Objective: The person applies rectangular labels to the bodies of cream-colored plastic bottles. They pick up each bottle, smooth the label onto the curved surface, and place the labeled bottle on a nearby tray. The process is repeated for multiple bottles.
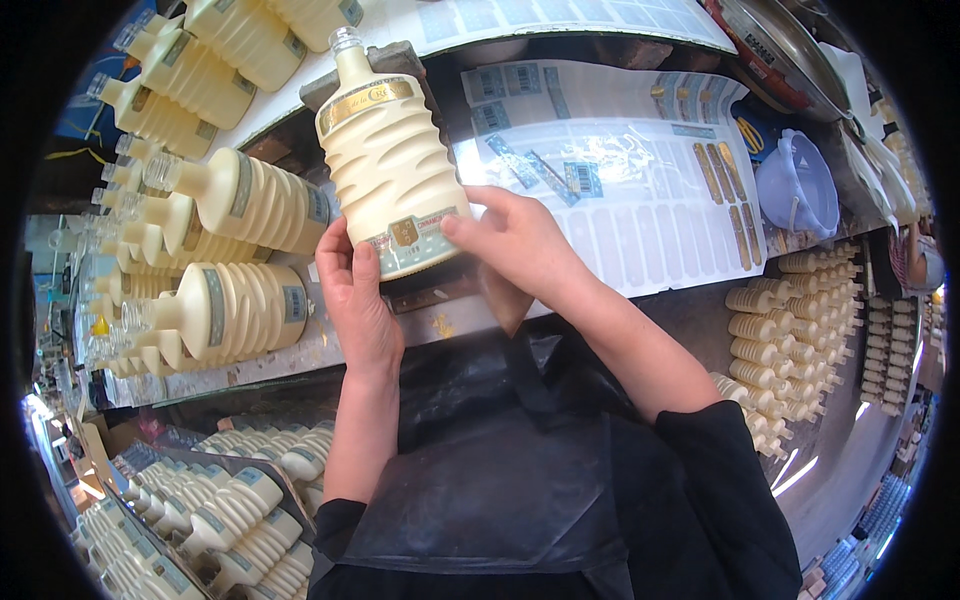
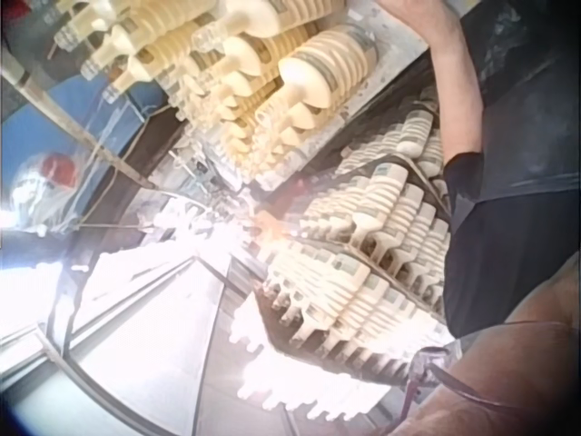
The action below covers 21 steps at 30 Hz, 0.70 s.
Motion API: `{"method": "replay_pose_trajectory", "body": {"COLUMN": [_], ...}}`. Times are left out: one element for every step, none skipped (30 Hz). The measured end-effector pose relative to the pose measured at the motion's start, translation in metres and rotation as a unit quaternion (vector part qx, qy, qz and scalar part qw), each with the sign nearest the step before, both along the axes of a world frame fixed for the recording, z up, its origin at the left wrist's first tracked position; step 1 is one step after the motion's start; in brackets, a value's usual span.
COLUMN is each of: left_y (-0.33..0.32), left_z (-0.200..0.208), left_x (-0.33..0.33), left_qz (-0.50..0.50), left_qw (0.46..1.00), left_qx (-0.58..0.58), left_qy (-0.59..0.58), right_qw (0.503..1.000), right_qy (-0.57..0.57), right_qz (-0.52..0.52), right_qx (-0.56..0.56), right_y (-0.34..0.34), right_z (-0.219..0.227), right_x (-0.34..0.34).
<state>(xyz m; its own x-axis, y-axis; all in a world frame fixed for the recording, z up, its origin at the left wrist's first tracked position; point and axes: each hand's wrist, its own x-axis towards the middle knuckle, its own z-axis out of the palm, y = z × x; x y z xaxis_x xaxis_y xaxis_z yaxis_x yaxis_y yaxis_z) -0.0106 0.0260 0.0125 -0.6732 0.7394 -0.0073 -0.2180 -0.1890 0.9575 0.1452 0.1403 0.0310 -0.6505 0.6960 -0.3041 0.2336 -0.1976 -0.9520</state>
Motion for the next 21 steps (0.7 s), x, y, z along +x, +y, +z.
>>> {"method": "replay_pose_trajectory", "body": {"left_y": [0.000,0.000,-0.001,-0.001,-0.001,-0.001,-0.001,0.000,-0.001,-0.001,0.000,0.000,-0.001,-0.003,-0.005,-0.006,-0.007,-0.007,-0.007,-0.007,-0.006], "left_z": [0.000,0.001,0.002,0.003,0.003,0.002,0.001,0.001,0.001,0.000,0.001,0.001,0.001,0.000,-0.001,-0.001,-0.001,-0.001,-0.001,-0.001,0.000], "left_x": [0.000,0.000,0.000,0.000,0.000,0.000,0.000,-0.001,0.000,0.000,0.000,0.000,0.000,-0.001,-0.003,-0.004,-0.003,-0.002,-0.002,-0.001,-0.001], "left_qz": [-0.001,-0.001,0.000,0.002,0.002,0.001,0.000,-0.001,-0.001,-0.002,-0.001,0.001,0.003,-0.003,-0.009,-0.014,-0.015,-0.016,-0.017,-0.017,-0.018], "left_qw": [1.000,1.000,1.000,1.000,1.000,1.000,1.000,1.000,1.000,1.000,1.000,1.000,0.999,0.999,0.999,0.999,0.999,0.999,0.999,0.999,0.999], "left_qx": [0.001,-0.001,-0.005,-0.008,-0.008,-0.007,-0.007,-0.006,-0.007,-0.007,0.002,0.011,0.019,0.022,0.026,0.030,0.029,0.028,0.028,0.023,0.019], "left_qy": [-0.003,-0.002,-0.002,-0.002,-0.002,-0.001,0.000,0.002,0.004,0.005,-0.010,-0.025,-0.040,-0.040,-0.038,-0.037,-0.036,-0.036,-0.036,-0.032,-0.028], "right_qw": [1.000,1.000,1.000,1.000,1.000,1.000,1.000,1.000,1.000,1.000,0.999,0.999,0.999,0.998,0.995,0.997,0.998,0.999,1.000,1.000,1.000], "right_qy": [-0.002,-0.004,-0.008,-0.005,-0.002,0.001,0.007,0.014,0.020,0.019,0.017,0.016,0.042,0.068,0.095,0.082,0.060,0.038,0.025,0.013,0.009], "right_qz": [-0.001,-0.001,-0.001,-0.001,-0.002,-0.004,-0.006,-0.009,-0.011,-0.010,-0.009,-0.007,-0.002,0.002,0.006,-0.006,-0.008,-0.009,-0.011,-0.013,-0.016], "right_qx": [-0.002,-0.003,-0.005,-0.006,-0.006,-0.006,-0.003,0.001,0.003,0.015,0.028,0.039,0.017,-0.005,-0.026,-0.005,-0.002,0.003,0.010,0.017,0.026], "right_y": [0.000,0.000,-0.001,-0.001,-0.001,-0.001,-0.001,-0.001,-0.002,-0.002,-0.001,0.000,0.001,0.002,0.003,0.002,0.000,-0.003,-0.004,-0.005,-0.005], "right_z": [0.001,0.002,0.003,0.003,0.002,0.000,0.000,-0.001,-0.002,-0.003,-0.005,-0.006,-0.004,0.002,0.004,0.003,0.006,0.012,0.013,0.013,0.008], "right_x": [0.000,0.000,0.000,-0.001,-0.001,-0.001,-0.001,-0.001,0.000,0.000,0.000,0.000,0.002,0.004,0.005,0.005,0.004,0.003,0.002,0.001,0.000]}}
